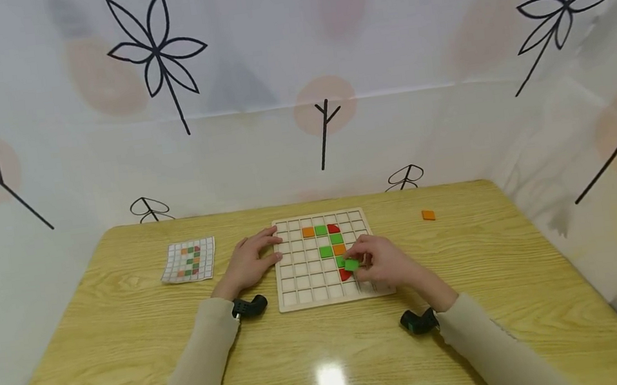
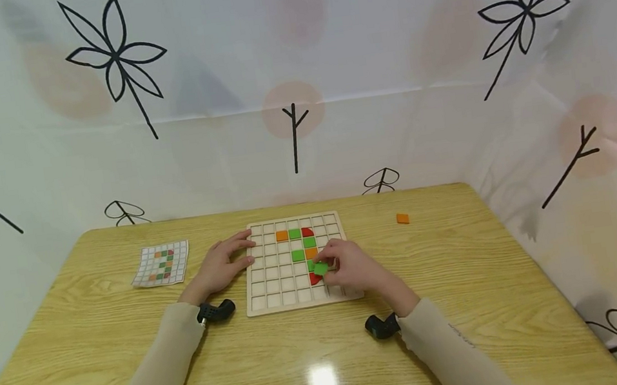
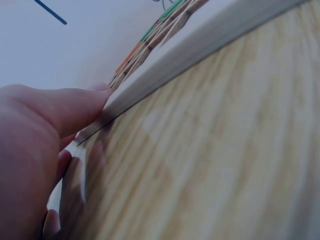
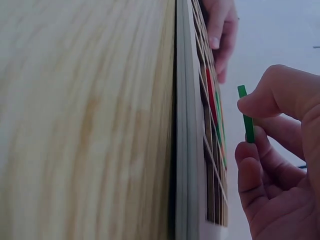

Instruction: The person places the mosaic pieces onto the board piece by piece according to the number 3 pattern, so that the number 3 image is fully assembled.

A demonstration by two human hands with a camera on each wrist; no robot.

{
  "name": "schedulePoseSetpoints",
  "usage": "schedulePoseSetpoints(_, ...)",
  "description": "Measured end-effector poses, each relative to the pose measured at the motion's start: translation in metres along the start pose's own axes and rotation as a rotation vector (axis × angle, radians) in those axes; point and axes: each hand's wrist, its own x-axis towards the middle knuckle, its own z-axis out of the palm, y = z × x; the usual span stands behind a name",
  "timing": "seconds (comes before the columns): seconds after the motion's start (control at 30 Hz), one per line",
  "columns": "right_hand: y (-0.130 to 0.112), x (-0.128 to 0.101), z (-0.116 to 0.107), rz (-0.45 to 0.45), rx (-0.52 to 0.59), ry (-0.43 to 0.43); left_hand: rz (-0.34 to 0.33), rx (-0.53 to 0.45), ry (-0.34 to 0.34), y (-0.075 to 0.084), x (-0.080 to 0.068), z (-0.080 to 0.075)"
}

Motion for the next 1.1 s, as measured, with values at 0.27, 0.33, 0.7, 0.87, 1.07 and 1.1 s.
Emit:
schedulePoseSetpoints(0.27, -0.01, 0.008, 0.012, -0.046, -0.04, -0.062, 0.004, 0.01, -0.006, 0.002, 0.002, 0.0)
schedulePoseSetpoints(0.33, -0.012, 0.009, 0.014, -0.031, -0.034, -0.082, 0.005, 0.008, -0.006, 0.003, 0.002, 0.0)
schedulePoseSetpoints(0.7, -0.009, 0.014, 0.019, 0.069, 0.063, -0.131, 0.001, -0.009, -0.004, 0.005, 0.002, -0.003)
schedulePoseSetpoints(0.87, -0.008, 0.017, 0.017, 0.053, 0.099, -0.167, -0.003, -0.018, -0.003, 0.006, 0.001, -0.003)
schedulePoseSetpoints(1.07, -0.007, 0.018, 0.017, 0.015, 0.118, -0.186, -0.007, -0.013, -0.003, 0.005, -0.001, -0.003)
schedulePoseSetpoints(1.1, -0.007, 0.018, 0.017, 0.014, 0.118, -0.187, -0.007, -0.014, -0.002, 0.005, -0.001, -0.002)
